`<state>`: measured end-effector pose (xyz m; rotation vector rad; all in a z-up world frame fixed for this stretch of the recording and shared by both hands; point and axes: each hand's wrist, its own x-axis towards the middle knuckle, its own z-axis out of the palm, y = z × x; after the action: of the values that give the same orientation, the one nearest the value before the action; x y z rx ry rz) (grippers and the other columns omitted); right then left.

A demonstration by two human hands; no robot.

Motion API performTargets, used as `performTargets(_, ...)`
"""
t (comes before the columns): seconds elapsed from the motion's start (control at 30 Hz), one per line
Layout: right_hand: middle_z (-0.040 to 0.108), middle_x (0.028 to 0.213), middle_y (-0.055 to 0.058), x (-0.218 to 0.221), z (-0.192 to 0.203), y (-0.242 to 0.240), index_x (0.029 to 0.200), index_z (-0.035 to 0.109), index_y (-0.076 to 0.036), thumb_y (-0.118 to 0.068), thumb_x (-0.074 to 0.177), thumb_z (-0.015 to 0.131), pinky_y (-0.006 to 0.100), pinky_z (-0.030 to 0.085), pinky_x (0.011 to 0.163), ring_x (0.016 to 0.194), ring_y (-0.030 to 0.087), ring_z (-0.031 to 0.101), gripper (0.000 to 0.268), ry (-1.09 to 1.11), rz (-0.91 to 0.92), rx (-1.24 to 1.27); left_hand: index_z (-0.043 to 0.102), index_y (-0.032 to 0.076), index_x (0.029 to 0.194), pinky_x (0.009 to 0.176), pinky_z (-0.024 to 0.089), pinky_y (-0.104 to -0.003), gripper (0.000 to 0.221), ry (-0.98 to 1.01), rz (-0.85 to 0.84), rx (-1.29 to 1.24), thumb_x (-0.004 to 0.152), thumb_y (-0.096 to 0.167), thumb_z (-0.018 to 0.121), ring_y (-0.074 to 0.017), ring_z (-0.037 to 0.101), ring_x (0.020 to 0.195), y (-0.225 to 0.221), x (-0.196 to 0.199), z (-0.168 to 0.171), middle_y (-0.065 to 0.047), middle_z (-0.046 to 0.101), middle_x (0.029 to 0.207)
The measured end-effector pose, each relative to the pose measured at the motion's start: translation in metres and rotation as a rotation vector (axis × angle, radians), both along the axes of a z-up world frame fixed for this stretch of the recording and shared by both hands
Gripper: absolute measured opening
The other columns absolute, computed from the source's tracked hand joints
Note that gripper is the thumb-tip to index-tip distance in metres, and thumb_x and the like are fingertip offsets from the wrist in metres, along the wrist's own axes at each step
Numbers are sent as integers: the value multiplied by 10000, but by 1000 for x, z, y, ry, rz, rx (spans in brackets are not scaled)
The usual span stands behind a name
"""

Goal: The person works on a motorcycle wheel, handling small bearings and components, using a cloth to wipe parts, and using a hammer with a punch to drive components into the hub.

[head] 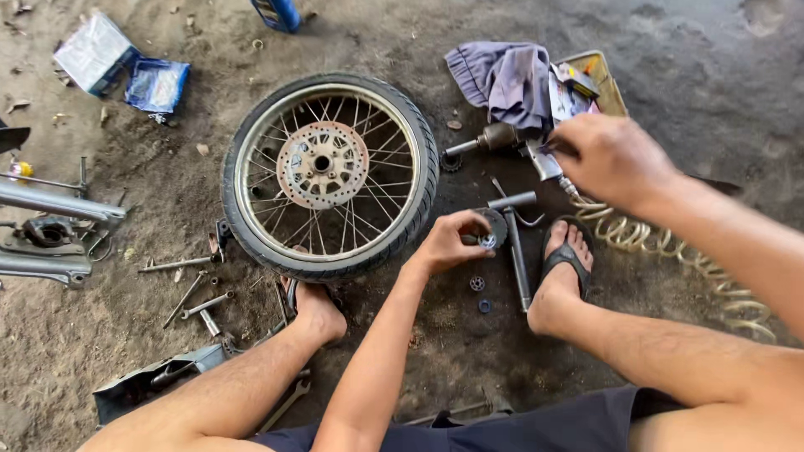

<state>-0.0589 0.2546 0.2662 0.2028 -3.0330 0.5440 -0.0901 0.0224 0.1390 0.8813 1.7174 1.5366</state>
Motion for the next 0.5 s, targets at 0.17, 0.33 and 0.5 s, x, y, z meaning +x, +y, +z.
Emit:
performTargets(0.17,672,776,167,31,-23,68,848,646,-47,-277,875,561,377,459,605,601,269,605,247,-475,-432,108,581,67,837,722,532,-324,301,444,141,-175,630,162,778,-208,602,817,-29,39,-100,-100,629,890)
performTargets(0.33,647,627,131,100,-104,103,837,722,-126,-279,825,651,333,397,419,524,217,554,169,-686,-832,-34,569,75,747,576,547,-362,171,630,211,-352,693,145,715,-214,556,888,-48,66,-134,-95,625,930)
performTargets(0.5,645,740,165,152,-169,74,906,599,48,-44,844,624,233,286,330,444,139,409,114,-687,-1287,-637,589,15,830,676,497,-368,237,765,149,-319,713,186,703,-250,509,895,-53,62,-152,-107,605,1039)
